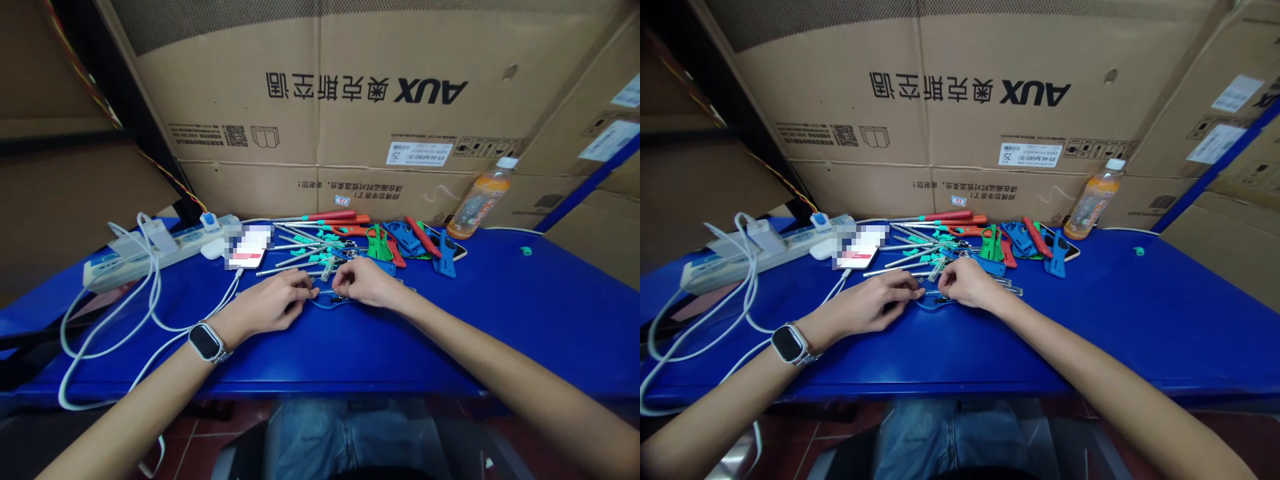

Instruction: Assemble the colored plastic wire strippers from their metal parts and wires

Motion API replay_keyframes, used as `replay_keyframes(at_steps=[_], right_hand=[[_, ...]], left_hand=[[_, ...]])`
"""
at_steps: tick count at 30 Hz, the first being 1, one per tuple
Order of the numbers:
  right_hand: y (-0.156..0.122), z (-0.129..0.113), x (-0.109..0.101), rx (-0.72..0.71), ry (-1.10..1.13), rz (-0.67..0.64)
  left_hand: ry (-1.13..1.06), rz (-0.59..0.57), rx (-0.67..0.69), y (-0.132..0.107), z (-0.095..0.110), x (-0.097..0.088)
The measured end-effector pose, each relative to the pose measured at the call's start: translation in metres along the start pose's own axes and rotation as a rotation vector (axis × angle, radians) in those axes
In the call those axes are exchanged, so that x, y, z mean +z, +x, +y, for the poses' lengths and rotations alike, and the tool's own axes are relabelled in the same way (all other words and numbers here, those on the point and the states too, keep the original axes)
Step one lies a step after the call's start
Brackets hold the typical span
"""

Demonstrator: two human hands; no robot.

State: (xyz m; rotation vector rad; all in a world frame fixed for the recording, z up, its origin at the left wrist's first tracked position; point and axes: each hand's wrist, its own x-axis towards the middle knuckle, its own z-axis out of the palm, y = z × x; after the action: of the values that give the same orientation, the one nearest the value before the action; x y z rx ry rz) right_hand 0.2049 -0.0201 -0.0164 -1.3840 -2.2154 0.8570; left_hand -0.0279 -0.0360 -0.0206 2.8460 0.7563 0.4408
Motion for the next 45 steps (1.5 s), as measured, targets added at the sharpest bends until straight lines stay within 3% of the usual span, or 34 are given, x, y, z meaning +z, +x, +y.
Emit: replay_keyframes(at_steps=[9, 25, 36, 45], right_hand=[[-0.002, 0.003, 0.002, 0.001, 0.032, 0.024], [-0.005, -0.002, 0.002, 0.021, 0.033, 0.023], [-0.012, 0.001, 0.004, -0.086, 0.045, 0.082], [-0.020, 0.013, -0.021, -0.181, 0.089, 0.276]], left_hand=[[-0.225, 0.071, -0.213, -0.003, -0.005, -0.006], [-0.166, 0.059, -0.161, -0.006, -0.012, -0.002], [-0.160, 0.065, -0.173, -0.003, -0.011, -0.001], [-0.179, 0.056, -0.241, 0.001, -0.007, -0.007]])
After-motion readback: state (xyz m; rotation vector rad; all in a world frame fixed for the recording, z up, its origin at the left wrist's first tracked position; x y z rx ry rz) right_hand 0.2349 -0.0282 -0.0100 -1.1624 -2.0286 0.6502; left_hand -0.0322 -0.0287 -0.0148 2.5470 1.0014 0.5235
